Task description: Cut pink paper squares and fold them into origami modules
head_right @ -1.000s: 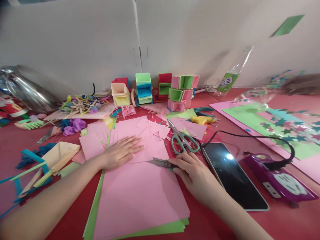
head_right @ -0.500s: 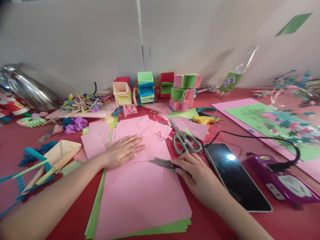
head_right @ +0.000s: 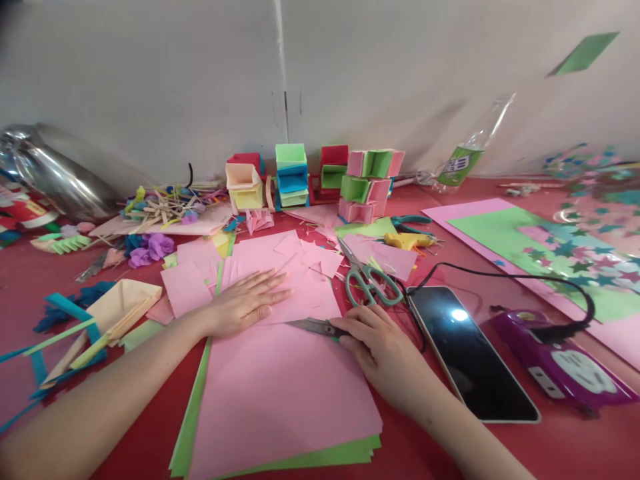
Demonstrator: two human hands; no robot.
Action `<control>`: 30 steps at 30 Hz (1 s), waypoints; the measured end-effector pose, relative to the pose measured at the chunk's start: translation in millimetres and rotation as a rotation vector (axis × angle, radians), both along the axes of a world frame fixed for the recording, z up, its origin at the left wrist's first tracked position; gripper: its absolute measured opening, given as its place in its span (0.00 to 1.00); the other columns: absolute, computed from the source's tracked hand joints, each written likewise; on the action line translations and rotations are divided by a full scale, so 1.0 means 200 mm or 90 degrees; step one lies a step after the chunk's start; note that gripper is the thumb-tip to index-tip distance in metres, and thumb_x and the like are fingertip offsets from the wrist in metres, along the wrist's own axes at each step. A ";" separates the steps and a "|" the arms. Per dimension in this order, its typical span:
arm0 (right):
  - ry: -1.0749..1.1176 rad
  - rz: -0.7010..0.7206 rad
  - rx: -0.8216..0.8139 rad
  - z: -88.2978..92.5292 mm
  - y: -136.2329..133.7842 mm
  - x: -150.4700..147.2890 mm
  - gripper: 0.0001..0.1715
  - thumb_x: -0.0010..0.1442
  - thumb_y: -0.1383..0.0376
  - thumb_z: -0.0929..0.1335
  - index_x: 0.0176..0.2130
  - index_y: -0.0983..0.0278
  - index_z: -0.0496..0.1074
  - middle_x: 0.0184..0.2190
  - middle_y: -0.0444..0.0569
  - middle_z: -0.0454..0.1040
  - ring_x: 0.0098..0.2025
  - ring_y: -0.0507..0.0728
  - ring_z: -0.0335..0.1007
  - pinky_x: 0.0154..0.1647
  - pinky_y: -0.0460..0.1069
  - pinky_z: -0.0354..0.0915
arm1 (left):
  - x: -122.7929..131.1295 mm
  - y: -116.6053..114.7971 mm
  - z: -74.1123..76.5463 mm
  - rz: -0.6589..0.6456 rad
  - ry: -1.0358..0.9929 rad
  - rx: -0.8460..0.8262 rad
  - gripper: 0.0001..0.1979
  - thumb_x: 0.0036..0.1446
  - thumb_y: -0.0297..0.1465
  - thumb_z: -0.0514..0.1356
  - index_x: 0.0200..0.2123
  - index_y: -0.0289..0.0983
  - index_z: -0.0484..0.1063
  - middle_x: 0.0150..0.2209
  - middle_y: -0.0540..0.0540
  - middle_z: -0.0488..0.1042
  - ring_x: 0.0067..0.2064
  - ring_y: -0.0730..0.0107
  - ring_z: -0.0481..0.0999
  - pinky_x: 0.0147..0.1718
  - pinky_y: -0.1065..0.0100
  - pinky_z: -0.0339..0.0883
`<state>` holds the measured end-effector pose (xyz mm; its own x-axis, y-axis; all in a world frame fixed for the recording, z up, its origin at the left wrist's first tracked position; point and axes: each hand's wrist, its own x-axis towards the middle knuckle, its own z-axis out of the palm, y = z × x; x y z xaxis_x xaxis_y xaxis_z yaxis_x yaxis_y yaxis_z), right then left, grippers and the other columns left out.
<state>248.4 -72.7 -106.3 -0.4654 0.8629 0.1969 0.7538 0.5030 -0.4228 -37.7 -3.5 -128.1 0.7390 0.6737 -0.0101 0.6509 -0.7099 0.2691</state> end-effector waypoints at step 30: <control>-0.025 0.064 0.033 0.00 0.03 -0.17 0.18 0.60 0.71 0.60 0.47 0.63 0.73 0.37 0.54 0.72 0.39 0.59 0.67 0.41 0.57 0.68 | 0.00 0.01 0.02 -0.002 0.004 -0.019 0.24 0.66 0.42 0.38 0.63 0.46 0.50 0.67 0.50 0.41 0.68 0.66 0.35 0.64 0.56 0.34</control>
<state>214.7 -66.6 -106.8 -0.5575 0.8004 0.2201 0.7138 0.5976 -0.3651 -37.1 -2.2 -124.9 0.7410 0.6706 -0.0353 0.6504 -0.7037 0.2861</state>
